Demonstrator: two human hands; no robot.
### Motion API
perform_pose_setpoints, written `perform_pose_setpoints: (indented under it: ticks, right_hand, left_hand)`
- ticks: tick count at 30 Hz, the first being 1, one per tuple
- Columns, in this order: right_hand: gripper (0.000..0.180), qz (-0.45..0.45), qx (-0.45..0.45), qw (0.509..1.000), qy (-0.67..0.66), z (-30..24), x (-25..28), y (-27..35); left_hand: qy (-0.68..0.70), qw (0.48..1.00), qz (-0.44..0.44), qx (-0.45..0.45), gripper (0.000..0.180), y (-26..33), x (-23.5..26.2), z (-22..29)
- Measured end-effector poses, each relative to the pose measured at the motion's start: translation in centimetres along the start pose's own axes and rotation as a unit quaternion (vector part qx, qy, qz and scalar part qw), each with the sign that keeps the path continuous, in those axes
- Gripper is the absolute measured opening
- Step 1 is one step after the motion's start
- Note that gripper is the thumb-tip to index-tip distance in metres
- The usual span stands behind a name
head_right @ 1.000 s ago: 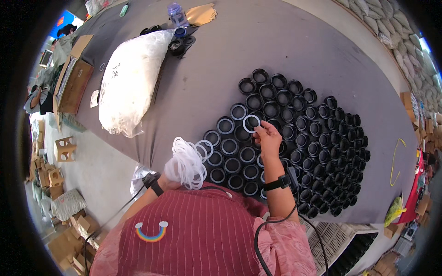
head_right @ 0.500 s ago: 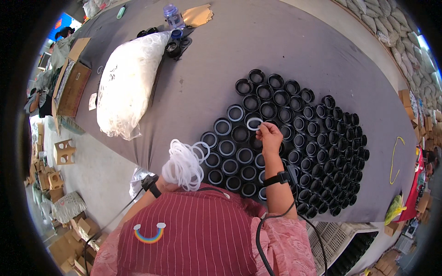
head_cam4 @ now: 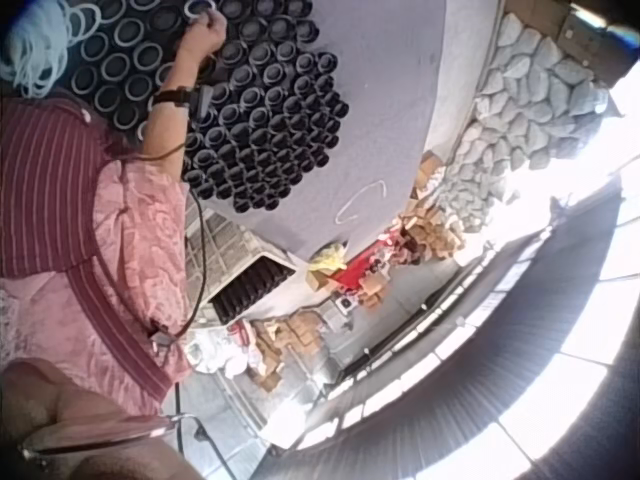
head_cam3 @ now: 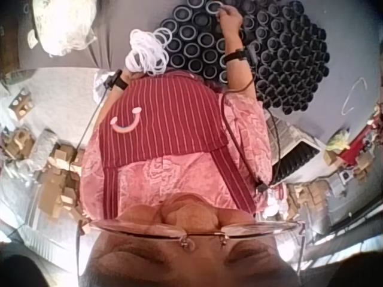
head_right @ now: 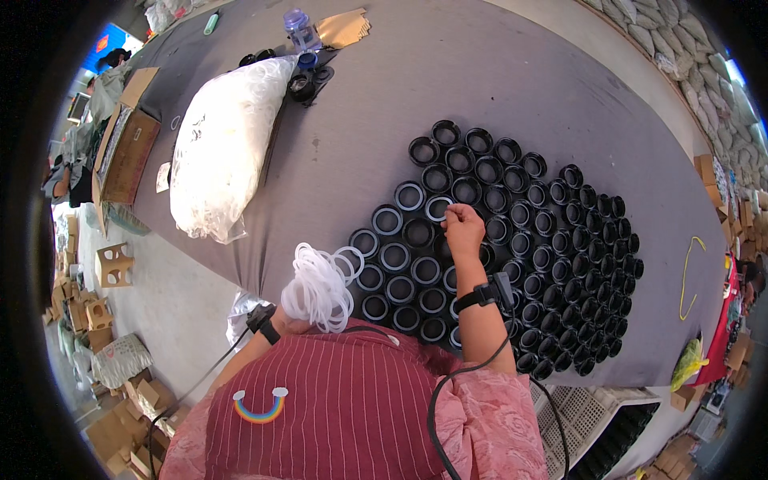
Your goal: Assembling black plastic rings with white plastic loops.
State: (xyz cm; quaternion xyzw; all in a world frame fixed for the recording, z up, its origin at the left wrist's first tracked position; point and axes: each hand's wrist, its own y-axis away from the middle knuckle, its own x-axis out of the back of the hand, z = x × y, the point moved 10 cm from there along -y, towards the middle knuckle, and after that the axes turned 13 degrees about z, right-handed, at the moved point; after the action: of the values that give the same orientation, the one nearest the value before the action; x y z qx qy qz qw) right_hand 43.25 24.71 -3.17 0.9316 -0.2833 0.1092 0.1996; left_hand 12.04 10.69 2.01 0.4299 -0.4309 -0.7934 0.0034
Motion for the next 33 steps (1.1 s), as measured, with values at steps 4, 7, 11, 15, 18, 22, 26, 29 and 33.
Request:
perform_pose_setpoints:
  ticks: [4, 7, 11, 15, 18, 22, 26, 29, 33]
  right_hand:
    - [0.013, -0.003, 0.104, 0.99, 0.094, -2.1, 0.4, 0.4]
    - [0.018, 0.025, 0.296, 0.929, 0.219, -6.2, 0.3, 2.5]
    - [0.021, -0.093, 0.164, 0.981, 0.039, -5.6, -1.9, 6.4]
    - [0.019, -0.331, -0.089, 0.939, -0.02, -5.3, -7.3, 15.6]
    - [0.019, -0.367, -0.138, 0.918, -0.063, -3.7, -8.1, 16.8]
    - [0.013, -0.291, -0.129, 0.943, -0.094, -3.6, -6.6, 15.4]
    - [0.012, -0.193, -0.112, 0.97, -0.098, -2.1, -3.7, 12.2]
    - [0.014, -0.111, -0.073, 0.988, -0.085, -0.8, -1.1, 9.1]
    - [0.015, -0.084, -0.097, 0.987, -0.099, 1.4, -0.4, 7.0]
  left_hand:
    - [-0.01, 1.0, 0.009, 0.002, 0.033, 0.0, -0.7, 0.0]
    - [-0.011, 1.0, 0.001, -0.012, 0.05, 0.2, -1.3, 0.3]
    - [-0.029, 1.0, -0.007, -0.002, 0.05, -0.1, -1.4, -0.1]
    - [-0.052, 0.999, -0.011, -0.002, 0.041, -0.2, -1.1, -0.3]
    - [-0.084, 0.996, -0.031, -0.018, 0.031, 0.1, -2.5, -0.1]
    - [-0.055, 0.998, -0.023, -0.004, 0.032, 0.4, -2.2, 0.0]
    - [-0.078, 0.996, -0.031, -0.038, 0.034, 0.5, -1.1, 0.3]
    - [-0.137, 0.986, -0.054, -0.076, 0.036, 0.7, -1.4, 0.6]
    - [-0.074, 0.996, -0.031, -0.036, 0.038, 0.5, -0.8, 0.1]
